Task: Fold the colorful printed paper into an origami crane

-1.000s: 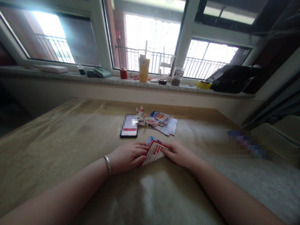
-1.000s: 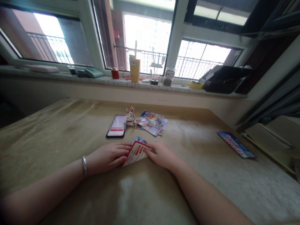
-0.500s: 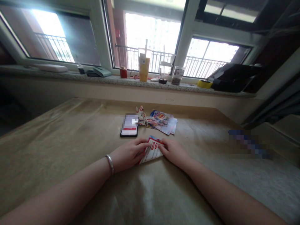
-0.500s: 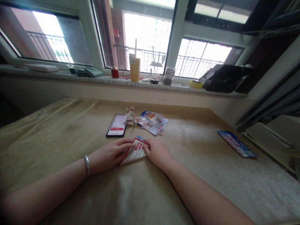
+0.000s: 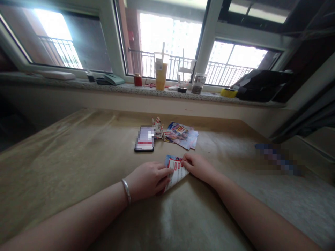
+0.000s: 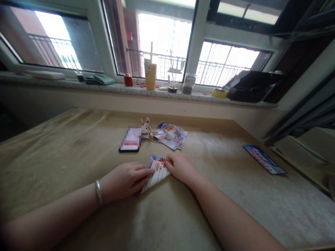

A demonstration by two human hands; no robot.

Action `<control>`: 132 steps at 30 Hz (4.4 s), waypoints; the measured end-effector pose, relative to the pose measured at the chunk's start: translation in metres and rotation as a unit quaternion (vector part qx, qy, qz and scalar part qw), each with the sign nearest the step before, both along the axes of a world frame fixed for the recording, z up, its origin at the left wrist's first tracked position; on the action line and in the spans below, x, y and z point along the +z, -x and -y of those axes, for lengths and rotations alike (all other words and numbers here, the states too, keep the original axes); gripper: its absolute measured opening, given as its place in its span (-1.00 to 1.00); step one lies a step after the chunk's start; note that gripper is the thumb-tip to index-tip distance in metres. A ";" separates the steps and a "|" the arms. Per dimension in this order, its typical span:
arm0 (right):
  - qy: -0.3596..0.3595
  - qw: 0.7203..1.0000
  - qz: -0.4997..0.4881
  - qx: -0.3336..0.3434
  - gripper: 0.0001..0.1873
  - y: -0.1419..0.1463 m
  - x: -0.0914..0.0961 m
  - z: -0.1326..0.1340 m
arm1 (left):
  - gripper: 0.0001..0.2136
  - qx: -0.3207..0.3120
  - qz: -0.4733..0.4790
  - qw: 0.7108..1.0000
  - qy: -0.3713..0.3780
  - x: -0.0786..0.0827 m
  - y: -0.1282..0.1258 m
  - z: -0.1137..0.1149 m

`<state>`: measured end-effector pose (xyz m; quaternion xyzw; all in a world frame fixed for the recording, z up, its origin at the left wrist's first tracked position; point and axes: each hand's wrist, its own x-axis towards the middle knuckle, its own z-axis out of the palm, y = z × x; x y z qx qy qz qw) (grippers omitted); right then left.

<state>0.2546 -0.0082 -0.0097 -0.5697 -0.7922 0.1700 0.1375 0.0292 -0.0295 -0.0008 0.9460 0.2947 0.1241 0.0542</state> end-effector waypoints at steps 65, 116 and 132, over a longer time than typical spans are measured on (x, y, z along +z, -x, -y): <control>-0.163 0.981 0.004 0.110 -0.66 0.011 -0.008 -0.001 | -0.68 0.000 0.021 0.999 -0.038 -0.015 0.001 -0.025; -0.149 0.978 0.111 0.094 -0.57 0.023 -0.001 -0.001 | -0.76 0.033 0.002 0.999 -0.028 -0.011 -0.003 -0.027; -0.223 0.967 0.017 0.124 -0.80 0.007 -0.011 -0.003 | -0.75 0.021 -0.028 0.999 -0.035 -0.007 -0.009 -0.027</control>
